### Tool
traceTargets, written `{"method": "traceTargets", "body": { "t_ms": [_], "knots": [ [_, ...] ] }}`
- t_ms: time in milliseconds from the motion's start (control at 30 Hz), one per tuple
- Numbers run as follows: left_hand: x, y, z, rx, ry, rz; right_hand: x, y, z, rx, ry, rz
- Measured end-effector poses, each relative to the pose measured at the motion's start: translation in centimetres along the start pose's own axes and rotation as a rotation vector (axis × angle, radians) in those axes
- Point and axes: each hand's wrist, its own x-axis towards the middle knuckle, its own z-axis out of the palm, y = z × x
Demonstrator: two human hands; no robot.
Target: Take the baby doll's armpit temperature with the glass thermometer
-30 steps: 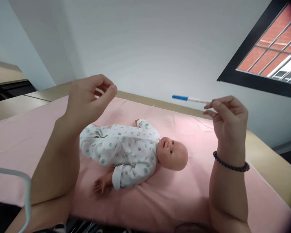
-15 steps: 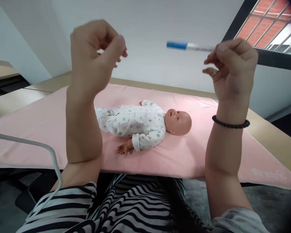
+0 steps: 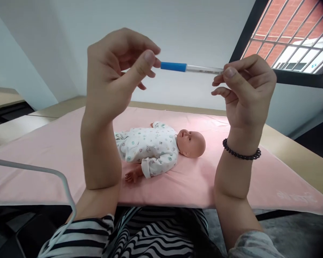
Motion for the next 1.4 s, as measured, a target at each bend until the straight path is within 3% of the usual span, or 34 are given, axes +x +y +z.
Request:
{"method": "traceTargets", "body": {
  "t_ms": [133,333,467,567,667,833,933,1100,1400],
  "knots": [
    [0.8,-0.4,0.3,-0.021,-0.002,0.000,1.2,0.6,0.4,-0.002,-0.001,-0.007],
    [-1.3,-0.1,0.3,-0.040,0.142,-0.092,0.7,0.5,1.5,0.027,-0.007,0.003],
    [-1.8,-0.2,-0.3,0.002,0.043,-0.052,-0.3,-0.1,1.4,0.057,-0.099,0.072],
    [-1.9,0.6,-0.9,0.015,-0.034,-0.084,-0.6,-0.7,1.3,0.036,-0.072,0.059],
    [-2.2,2.0,-1.0,0.009,-0.021,-0.155,-0.7,-1.1,1.2,0.007,-0.037,0.025],
    [-2.3,3.3,-0.9,0.041,0.034,-0.097,-0.8,-1.5,1.0,-0.027,-0.113,0.097],
    [-2.3,3.1,-1.0,0.073,0.049,-0.051,-0.9,-1.8,0.7,-0.018,-0.123,0.082],
    [-2.6,2.2,-1.0,0.096,0.056,-0.139,-1.0,-2.4,0.2,-0.048,-0.104,0.041],
    [-2.0,1.6,0.5,0.113,0.071,-0.125,-0.8,-2.3,-0.6,-0.088,-0.109,0.092]
  ]
}}
